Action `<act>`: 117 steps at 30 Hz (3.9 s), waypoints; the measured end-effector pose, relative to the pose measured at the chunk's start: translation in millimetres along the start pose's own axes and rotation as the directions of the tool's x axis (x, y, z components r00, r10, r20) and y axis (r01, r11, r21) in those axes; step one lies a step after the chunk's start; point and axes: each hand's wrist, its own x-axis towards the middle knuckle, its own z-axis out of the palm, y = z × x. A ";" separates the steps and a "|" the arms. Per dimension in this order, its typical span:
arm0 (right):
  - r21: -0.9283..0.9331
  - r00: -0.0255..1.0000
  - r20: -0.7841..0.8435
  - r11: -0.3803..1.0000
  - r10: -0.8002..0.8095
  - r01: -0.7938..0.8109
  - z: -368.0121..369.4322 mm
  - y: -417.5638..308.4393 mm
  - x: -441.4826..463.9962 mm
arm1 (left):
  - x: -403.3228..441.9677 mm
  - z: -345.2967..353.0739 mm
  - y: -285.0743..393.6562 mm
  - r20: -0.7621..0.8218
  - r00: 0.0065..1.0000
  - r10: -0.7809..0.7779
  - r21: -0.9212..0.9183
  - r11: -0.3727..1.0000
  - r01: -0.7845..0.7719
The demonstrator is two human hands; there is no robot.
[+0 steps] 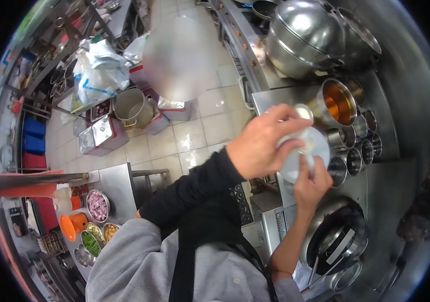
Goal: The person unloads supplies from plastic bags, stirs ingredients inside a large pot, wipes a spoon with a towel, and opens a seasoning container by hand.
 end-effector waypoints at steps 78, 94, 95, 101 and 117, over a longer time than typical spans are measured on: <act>0.355 0.848 0.518 0.930 -0.111 -0.096 1068.6 25.9 877.7 | 274.8 -507.1 -1001.5 -0.681 0.325 -0.656 0.224 0.236 0.945; 0.628 0.257 0.707 0.752 -0.658 0.199 1380.9 -151.4 1180.5 | 665.1 -853.6 -1166.0 -0.695 0.506 -0.511 0.272 0.465 0.843; 0.691 0.223 0.644 0.681 -0.732 0.242 1402.2 -166.2 1189.6 | 667.5 -869.9 -1178.2 -0.730 0.501 -0.464 0.306 0.433 0.848; 0.827 -0.071 0.470 0.412 -0.880 0.383 1505.8 -253.6 1232.5 | 660.4 -954.5 -1264.9 -0.851 0.395 -0.347 0.281 0.334 0.900; 0.942 -0.214 0.261 0.199 -0.942 0.271 1647.8 -354.9 1348.3 | 733.4 -1102.5 -1369.5 -0.905 0.393 -0.164 0.395 0.021 0.918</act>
